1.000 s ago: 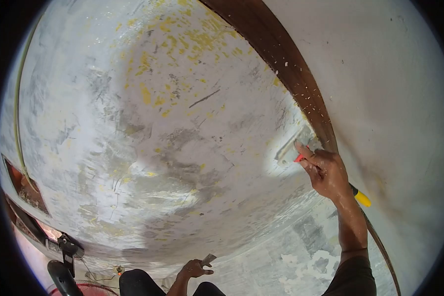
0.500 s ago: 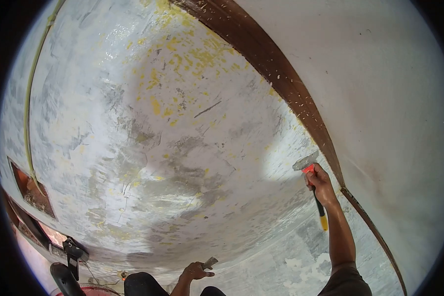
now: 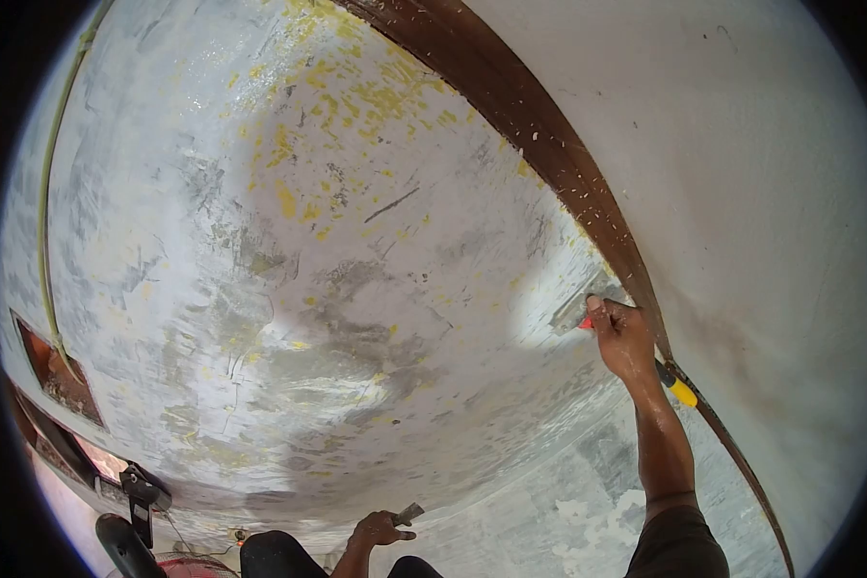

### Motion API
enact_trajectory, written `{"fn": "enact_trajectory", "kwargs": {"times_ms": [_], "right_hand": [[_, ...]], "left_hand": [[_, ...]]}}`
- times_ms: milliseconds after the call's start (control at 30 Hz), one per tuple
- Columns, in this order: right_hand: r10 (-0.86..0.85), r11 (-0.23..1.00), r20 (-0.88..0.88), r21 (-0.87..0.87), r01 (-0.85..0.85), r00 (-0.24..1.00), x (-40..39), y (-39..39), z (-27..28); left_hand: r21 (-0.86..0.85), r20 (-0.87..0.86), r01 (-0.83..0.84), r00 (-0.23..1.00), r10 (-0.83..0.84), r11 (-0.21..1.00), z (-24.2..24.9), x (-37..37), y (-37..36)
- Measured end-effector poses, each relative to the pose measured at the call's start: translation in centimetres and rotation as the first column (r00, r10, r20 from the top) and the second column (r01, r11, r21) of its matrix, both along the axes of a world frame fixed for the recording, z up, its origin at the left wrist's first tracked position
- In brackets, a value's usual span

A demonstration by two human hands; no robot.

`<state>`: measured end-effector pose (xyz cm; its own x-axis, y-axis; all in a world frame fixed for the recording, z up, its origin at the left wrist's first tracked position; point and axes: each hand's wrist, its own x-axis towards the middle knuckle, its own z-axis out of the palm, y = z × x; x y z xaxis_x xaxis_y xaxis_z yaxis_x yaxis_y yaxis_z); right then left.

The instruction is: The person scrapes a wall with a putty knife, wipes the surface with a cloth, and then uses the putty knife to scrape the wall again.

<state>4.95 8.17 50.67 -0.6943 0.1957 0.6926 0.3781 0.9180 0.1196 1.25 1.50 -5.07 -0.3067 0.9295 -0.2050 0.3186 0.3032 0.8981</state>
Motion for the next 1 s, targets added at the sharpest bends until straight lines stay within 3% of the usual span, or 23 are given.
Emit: {"fn": "enact_trajectory", "kwargs": {"times_ms": [100,167,367,433,500,767,833,900,933,1000], "right_hand": [[0.078,0.997,-0.059,-0.022,-0.080,0.995,0.1,1.8,-0.3],[-0.008,0.998,-0.030,-0.065,0.006,1.000,0.1,2.2,-0.2],[-0.062,0.997,0.001,0.040,0.062,0.998,0.4,0.0,0.6],[-0.042,0.999,0.005,0.021,0.042,0.999,0.3,1.4,0.5],[-0.164,0.984,0.036,0.082,0.161,0.986,0.5,1.0,0.6],[-0.123,0.991,0.012,0.063,0.122,0.992,0.4,0.5,0.5],[0.041,0.995,-0.047,0.097,-0.037,0.998,-0.3,-0.2,0.2],[0.119,0.987,-0.006,0.110,-0.118,0.993,-1.7,-2.5,0.5],[-0.028,0.983,0.063,0.185,0.016,0.998,-2.0,-3.5,1.1],[-0.016,0.990,0.037,0.144,0.011,0.999,-0.6,-2.7,0.9]], "left_hand": [[-0.005,0.022,-0.032,0.999,0.032,0.999,1.3,-0.4,-1.1],[0.009,0.041,-0.041,0.998,0.041,0.999,1.5,-0.5,-1.1],[0.025,0.024,0.031,0.999,-0.032,0.999,0.7,0.4,-0.1],[-0.010,0.014,-0.023,1.000,0.023,1.000,1.2,0.0,-0.7],[0.009,0.031,-0.035,0.999,0.035,0.999,1.6,-0.2,-0.8],[-0.029,0.022,0.040,0.999,-0.039,0.999,-0.9,0.5,0.6],[-0.012,-0.078,0.028,0.997,-0.029,1.000,-0.9,0.6,0.8],[-0.025,0.007,0.043,0.999,-0.042,0.999,0.2,0.5,0.3],[-0.038,0.049,0.035,0.998,-0.033,0.999,0.2,0.6,0.4],[-0.049,0.029,0.047,0.999,-0.046,0.998,0.5,0.8,0.0]]}}
